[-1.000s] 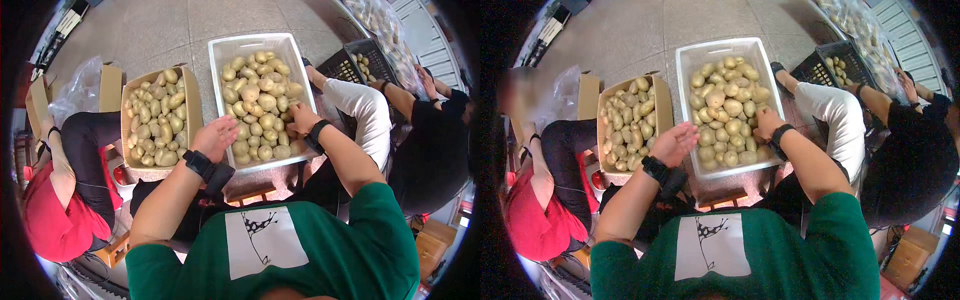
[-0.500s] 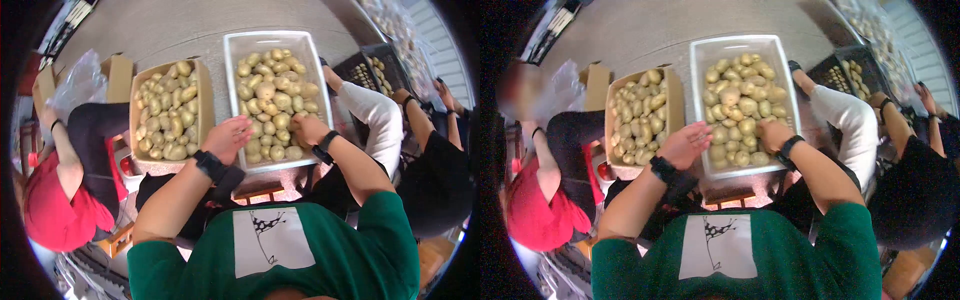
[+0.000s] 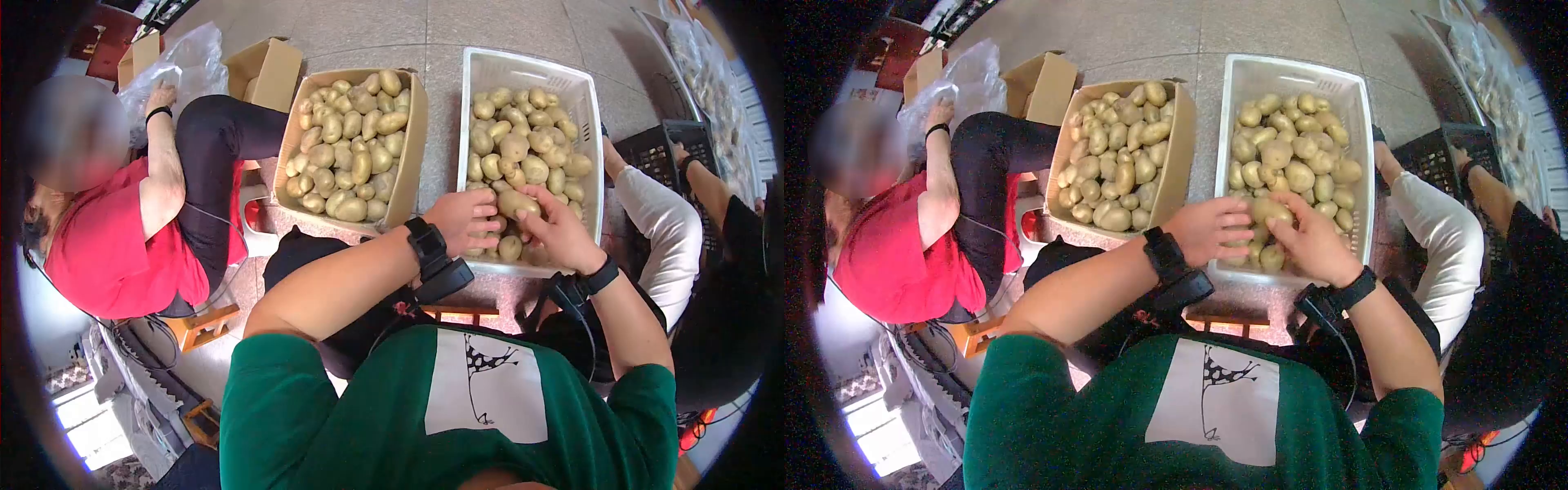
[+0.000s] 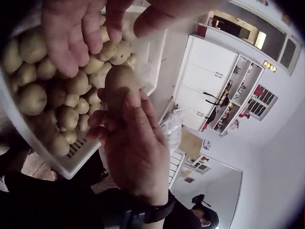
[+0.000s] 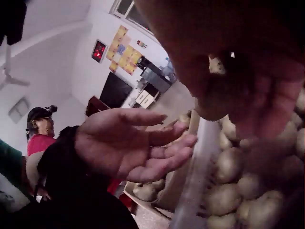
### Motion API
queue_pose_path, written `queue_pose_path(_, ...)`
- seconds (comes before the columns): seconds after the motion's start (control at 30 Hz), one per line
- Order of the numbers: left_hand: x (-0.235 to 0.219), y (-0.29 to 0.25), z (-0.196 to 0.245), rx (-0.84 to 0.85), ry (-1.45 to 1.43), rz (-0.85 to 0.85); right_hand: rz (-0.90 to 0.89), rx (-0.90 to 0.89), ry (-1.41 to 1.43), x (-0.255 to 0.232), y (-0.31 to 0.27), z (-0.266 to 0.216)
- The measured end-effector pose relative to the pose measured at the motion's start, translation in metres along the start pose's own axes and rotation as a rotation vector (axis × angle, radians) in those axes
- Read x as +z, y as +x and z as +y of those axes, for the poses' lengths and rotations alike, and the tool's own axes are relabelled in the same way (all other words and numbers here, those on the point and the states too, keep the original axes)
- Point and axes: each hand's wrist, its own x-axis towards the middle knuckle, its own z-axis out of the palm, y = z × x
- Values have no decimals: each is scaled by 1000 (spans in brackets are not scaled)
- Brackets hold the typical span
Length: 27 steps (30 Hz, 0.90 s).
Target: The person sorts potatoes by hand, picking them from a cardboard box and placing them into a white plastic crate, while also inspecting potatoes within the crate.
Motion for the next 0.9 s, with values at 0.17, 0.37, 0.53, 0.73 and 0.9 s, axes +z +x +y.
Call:
queue_pose_path(0.17,-10,7,-6,-19,-65,-141,-85,-199,110,18,-13,-3)
queue_pose_path(0.37,-24,-5,1,121,6,-18,-166,-93,-10,16,-33,-16)
queue_pose_path(0.53,-63,-7,10,196,-55,70,-135,-75,-12,12,-37,-11)
queue_pose_path(0.73,-134,-11,18,248,-162,212,-30,-175,-193,14,-42,0)
queue_pose_path(0.9,-179,-15,19,446,-272,490,-26,-201,-281,17,-49,-5)
